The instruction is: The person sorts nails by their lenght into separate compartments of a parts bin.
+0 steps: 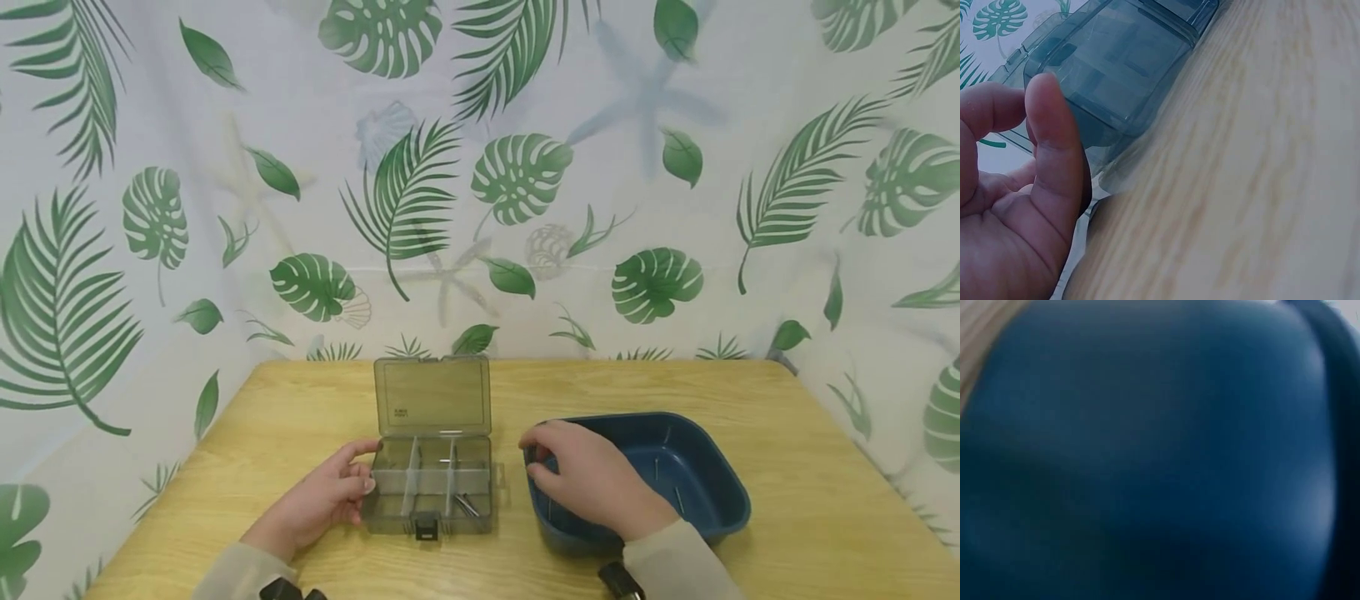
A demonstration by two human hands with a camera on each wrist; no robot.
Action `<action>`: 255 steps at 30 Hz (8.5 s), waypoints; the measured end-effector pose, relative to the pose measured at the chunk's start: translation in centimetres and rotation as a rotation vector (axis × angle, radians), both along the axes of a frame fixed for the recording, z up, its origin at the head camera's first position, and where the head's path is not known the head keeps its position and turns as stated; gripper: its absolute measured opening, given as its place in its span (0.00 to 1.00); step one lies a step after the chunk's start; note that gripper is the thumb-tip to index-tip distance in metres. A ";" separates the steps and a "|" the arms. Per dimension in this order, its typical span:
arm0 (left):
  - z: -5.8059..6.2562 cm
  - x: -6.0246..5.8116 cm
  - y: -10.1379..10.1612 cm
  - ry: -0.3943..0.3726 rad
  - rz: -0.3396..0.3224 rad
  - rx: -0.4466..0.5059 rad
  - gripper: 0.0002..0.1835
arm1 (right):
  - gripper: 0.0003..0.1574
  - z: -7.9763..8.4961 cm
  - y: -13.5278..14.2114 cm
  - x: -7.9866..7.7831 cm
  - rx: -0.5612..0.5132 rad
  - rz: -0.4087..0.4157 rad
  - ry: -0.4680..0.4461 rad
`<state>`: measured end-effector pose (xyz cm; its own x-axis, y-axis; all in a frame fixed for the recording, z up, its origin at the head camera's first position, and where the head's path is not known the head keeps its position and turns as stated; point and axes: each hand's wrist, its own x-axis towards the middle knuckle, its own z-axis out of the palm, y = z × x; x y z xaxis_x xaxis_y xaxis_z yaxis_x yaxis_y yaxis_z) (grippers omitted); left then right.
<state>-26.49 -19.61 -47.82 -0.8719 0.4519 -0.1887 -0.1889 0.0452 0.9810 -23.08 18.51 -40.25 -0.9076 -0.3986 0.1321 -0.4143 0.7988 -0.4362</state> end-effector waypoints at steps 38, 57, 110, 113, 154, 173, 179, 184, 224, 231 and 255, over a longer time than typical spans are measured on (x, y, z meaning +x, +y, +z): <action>0.4 0.1 0.0 0.018 -0.012 -0.001 0.37 | 0.08 -4.0 6.9 -1.9 0.160 -0.099 -0.239; 0.3 0.1 -0.1 0.015 -0.027 0.006 0.37 | 0.11 -3.9 6.6 -1.5 0.158 -0.109 -0.290; 0.4 0.0 0.1 0.037 -0.030 -0.016 0.36 | 0.13 -3.4 5.2 -1.7 0.234 -0.048 -0.165; 0.4 0.0 0.1 0.034 -0.027 -0.014 0.37 | 0.16 -3.5 5.1 -1.7 0.253 -0.051 -0.153; -0.3 -0.2 0.0 0.028 -0.037 0.007 0.36 | 0.07 0.2 -7.6 -2.5 0.127 -0.082 0.019; -0.1 -0.1 -0.2 0.036 -0.032 -0.001 0.37 | 0.07 0.7 -3.5 -1.6 0.034 -0.074 -0.036; -0.2 -0.2 -0.2 0.036 -0.022 -0.004 0.37 | 0.07 0.1 -0.8 -1.5 0.040 -0.074 -0.074; -0.3 -0.2 -0.3 0.041 -0.026 -0.009 0.37 | 0.14 -0.7 0.7 -1.6 0.085 -0.053 -0.179; 0.0 -0.1 -0.1 0.021 -0.024 -0.004 0.36 | 0.15 -3.8 2.8 -1.4 0.212 0.038 -0.148; -0.2 -0.2 -0.1 0.020 -0.021 -0.005 0.36 | 0.10 -2.7 2.7 -1.4 0.093 -0.053 -0.207; 0.0 -0.1 -0.1 0.023 -0.028 -0.007 0.35 | 0.13 0.5 -1.0 -2.1 -0.078 0.017 -0.039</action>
<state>-26.59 -19.68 -47.78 -0.8630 0.4750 -0.1720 -0.1646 0.0575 0.9847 -25.21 17.47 -39.78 -0.9058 -0.4039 0.1282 -0.4092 0.7549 -0.5126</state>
